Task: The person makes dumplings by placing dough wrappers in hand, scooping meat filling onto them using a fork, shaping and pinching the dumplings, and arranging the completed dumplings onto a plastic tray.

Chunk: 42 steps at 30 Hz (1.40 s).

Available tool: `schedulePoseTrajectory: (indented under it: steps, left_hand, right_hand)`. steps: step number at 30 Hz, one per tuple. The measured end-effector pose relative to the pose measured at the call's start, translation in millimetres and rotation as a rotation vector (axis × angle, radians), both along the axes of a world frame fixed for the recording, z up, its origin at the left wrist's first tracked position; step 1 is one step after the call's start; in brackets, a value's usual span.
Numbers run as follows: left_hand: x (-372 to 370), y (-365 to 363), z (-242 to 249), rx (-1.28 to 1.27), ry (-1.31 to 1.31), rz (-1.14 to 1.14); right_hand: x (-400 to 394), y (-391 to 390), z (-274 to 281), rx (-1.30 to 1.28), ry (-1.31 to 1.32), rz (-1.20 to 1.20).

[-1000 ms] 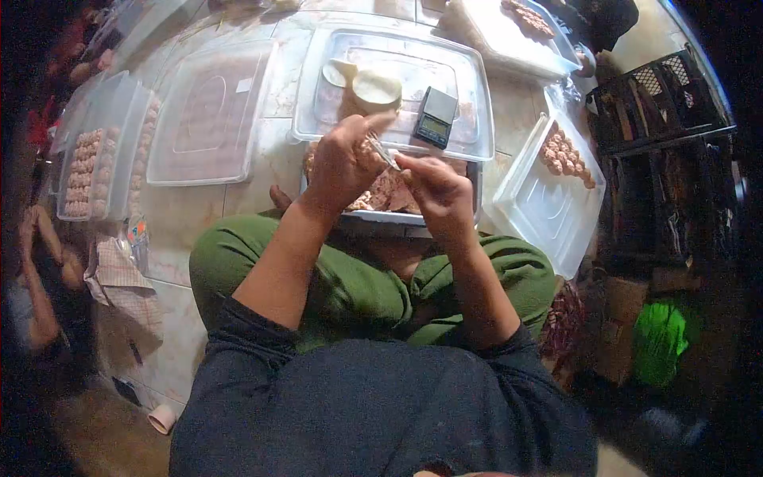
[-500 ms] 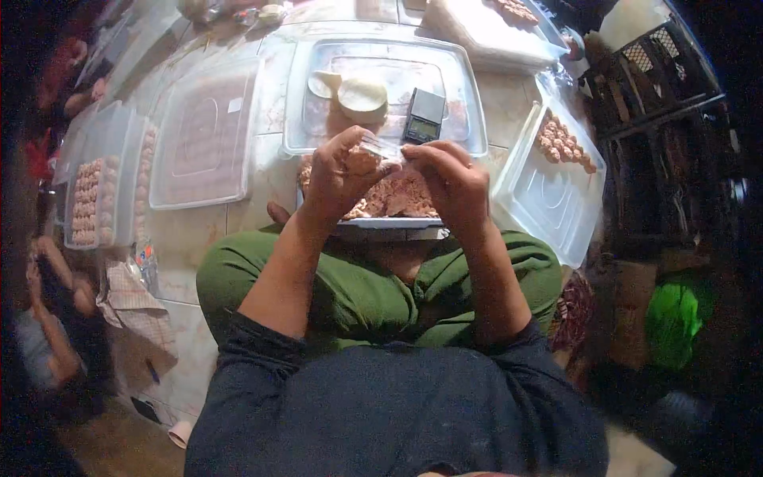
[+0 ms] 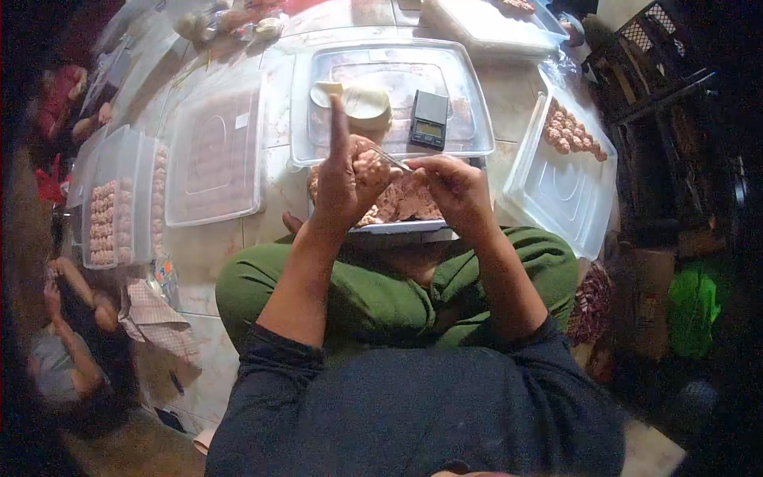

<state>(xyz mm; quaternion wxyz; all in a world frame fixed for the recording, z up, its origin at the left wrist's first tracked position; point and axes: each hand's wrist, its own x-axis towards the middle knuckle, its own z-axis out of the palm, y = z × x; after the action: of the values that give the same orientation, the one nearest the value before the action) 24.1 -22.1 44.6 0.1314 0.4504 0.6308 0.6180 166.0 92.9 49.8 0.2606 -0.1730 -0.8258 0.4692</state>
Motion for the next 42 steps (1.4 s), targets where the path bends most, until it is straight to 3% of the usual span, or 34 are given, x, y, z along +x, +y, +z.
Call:
schedulePoseTrajectory:
  steps: [3, 4, 7, 10, 12, 15, 22, 25, 29, 32, 35, 38, 42]
  left_hand:
    - [-14.8, 4.5, -10.4, 0.019, 0.404, 0.013]
    - [-10.9, 4.6, -7.5, 0.03, 0.257, 0.006]
    - [-18.0, 0.0, -14.0, 0.009, 0.181, -0.051]
    - [-11.5, -1.9, -11.8, -0.094, -0.124, -0.105]
    - [-8.2, -0.4, -8.2, -0.069, -0.125, -0.112]
    - [-5.0, 1.5, -8.9, -0.012, -0.134, -0.123]
    - [-8.3, 2.3, -15.9, -0.024, 0.045, -0.085]
    - [-3.0, 3.0, -7.8, 0.043, -0.029, -0.044]
    - [0.8, 1.8, -1.5, 0.041, -0.028, -0.06]
    - [-6.8, 0.2, -5.9, 0.025, 0.226, -0.102]
    - [-8.5, -2.6, -5.2, -0.04, 0.176, -0.081]
    - [-3.7, -4.8, 2.4, -0.103, -0.112, -0.073]
    - [2.2, -1.1, 1.9, 0.004, -0.273, -0.161]
  right_hand:
    - [-6.9, 3.7, -7.3, -0.007, 0.107, -0.072]
    - [-6.1, 2.6, -5.5, 0.027, 0.087, -0.044]
    - [-4.3, -3.0, 6.4, 0.149, 0.056, 0.006]
    - [-4.1, -7.4, 16.9, 0.304, 0.101, -0.006]
    - [-4.0, -9.5, 20.0, 0.397, 0.169, -0.012]
    - [-2.8, -10.7, 19.8, 0.394, 0.064, -0.024]
    - [3.9, 5.5, 26.8, 0.265, 0.077, -0.054]
    - [2.1, 2.3, 18.1, 0.276, 0.079, 0.062]
    - [5.2, 11.8, 21.9, 0.258, 0.122, -0.077]
    - [14.4, 25.8, 24.5, 0.154, 0.075, -0.171]
    - [17.7, 28.6, 20.2, 0.041, 0.065, -0.142]
    - [17.9, 28.9, 17.0, -0.174, 0.059, -0.073]
    - [18.5, 25.9, 20.3, -0.447, -0.058, 0.006]
